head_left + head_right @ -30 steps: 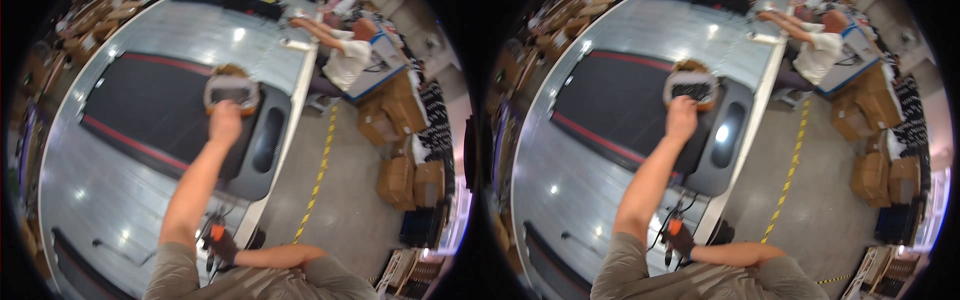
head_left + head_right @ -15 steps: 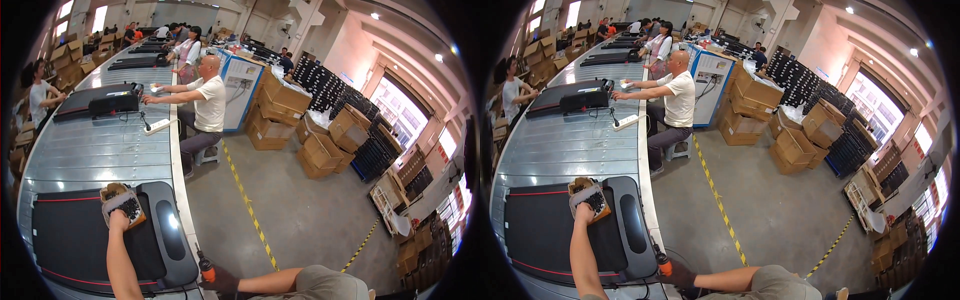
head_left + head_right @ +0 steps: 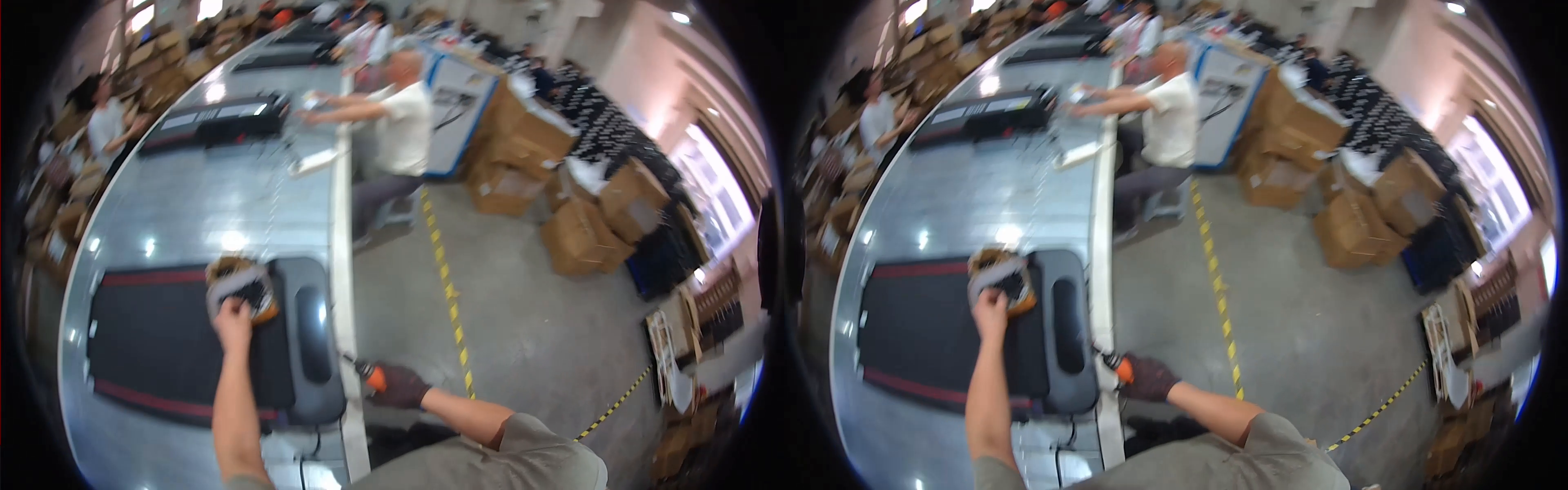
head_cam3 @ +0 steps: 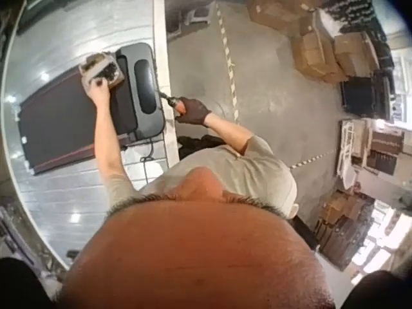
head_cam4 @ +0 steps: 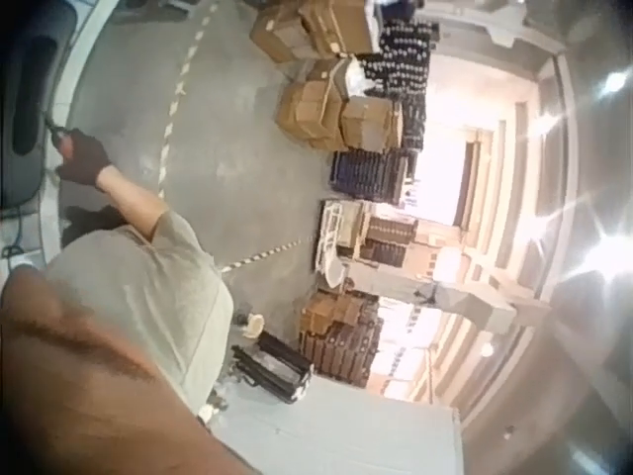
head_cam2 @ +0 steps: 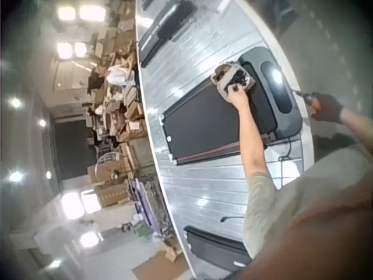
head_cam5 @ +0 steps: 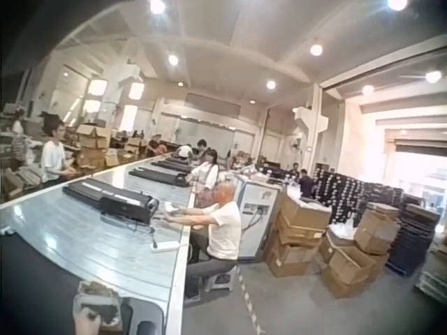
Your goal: Assembling components of a treadmill on a factory production line using an electric screwdriver.
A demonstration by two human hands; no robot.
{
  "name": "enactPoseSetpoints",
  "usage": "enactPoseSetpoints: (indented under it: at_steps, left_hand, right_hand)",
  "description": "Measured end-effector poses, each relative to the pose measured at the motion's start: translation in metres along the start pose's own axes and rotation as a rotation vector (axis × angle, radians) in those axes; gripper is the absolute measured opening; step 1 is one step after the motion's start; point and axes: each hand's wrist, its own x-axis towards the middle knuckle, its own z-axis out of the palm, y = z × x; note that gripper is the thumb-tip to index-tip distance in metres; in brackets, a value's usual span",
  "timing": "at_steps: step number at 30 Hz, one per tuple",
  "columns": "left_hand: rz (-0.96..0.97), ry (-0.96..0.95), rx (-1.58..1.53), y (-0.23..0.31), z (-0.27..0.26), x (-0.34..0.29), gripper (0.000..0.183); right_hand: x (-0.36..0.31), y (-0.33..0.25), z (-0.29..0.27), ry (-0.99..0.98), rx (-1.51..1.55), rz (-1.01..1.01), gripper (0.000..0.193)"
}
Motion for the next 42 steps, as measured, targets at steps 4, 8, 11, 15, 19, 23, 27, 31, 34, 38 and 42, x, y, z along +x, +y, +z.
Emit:
enactPoseSetpoints:
  at_steps: [4, 8, 11, 15, 19, 23, 27, 31, 34, 38, 42]
  left_hand:
    - [-0.393, -0.180, -0.821, 0.052, 0.024, -0.084, 0.019]
    - [-0.838, -0.277, -1.285, 0.050, 0.036, -0.170, 0.014]
    - [-0.912, -0.194, -1.368, 0.057, 0.031, -0.202, 0.014]
    - [-0.947, -0.100, -1.333, 0.068, 0.036, -0.221, 0.015]
    - [-0.955, -0.071, -1.244, 0.083, 0.050, -0.227, 0.014]
    - [-0.856, -0.073, -1.092, 0.099, 0.066, -0.230, 0.013]
    - [-0.519, -0.236, -0.780, 0.105, 0.080, -0.248, 0.018]
    - [-0.804, -0.101, -1.020, 0.099, 0.112, -0.305, 0.018]
    - [-1.093, 0.034, -1.158, 0.082, 0.138, -0.313, 0.020]
    - [-1.302, 0.175, -0.972, 0.058, 0.165, -0.294, 0.017]
    - [-1.365, 0.265, -0.855, 0.069, 0.172, -0.285, 0.014]
  right_hand:
    - [0.010, -0.020, -0.023, -0.052, -0.044, -0.047, 0.062]
    - [0.025, -0.020, -0.027, -0.212, -0.107, -0.054, 0.063]
    - [0.028, -0.012, -0.028, -0.311, -0.166, -0.100, 0.063]
    - [0.029, 0.005, -0.037, -0.400, -0.178, -0.154, 0.067]
    - [0.036, 0.013, -0.065, -0.482, -0.196, -0.178, 0.058]
    - [0.047, 0.030, -0.089, -0.534, -0.153, -0.171, 0.056]
    - [0.063, 0.088, -0.094, -0.629, -0.108, -0.284, 0.055]
    - [0.062, 0.123, -0.087, -0.785, -0.038, -0.322, 0.055]
    - [0.060, 0.134, -0.056, -0.729, -0.109, -0.238, 0.059]
    - [0.071, 0.127, -0.022, -0.687, -0.064, -0.142, 0.062]
    - [0.084, 0.126, -0.022, -0.680, -0.045, -0.170, 0.061]
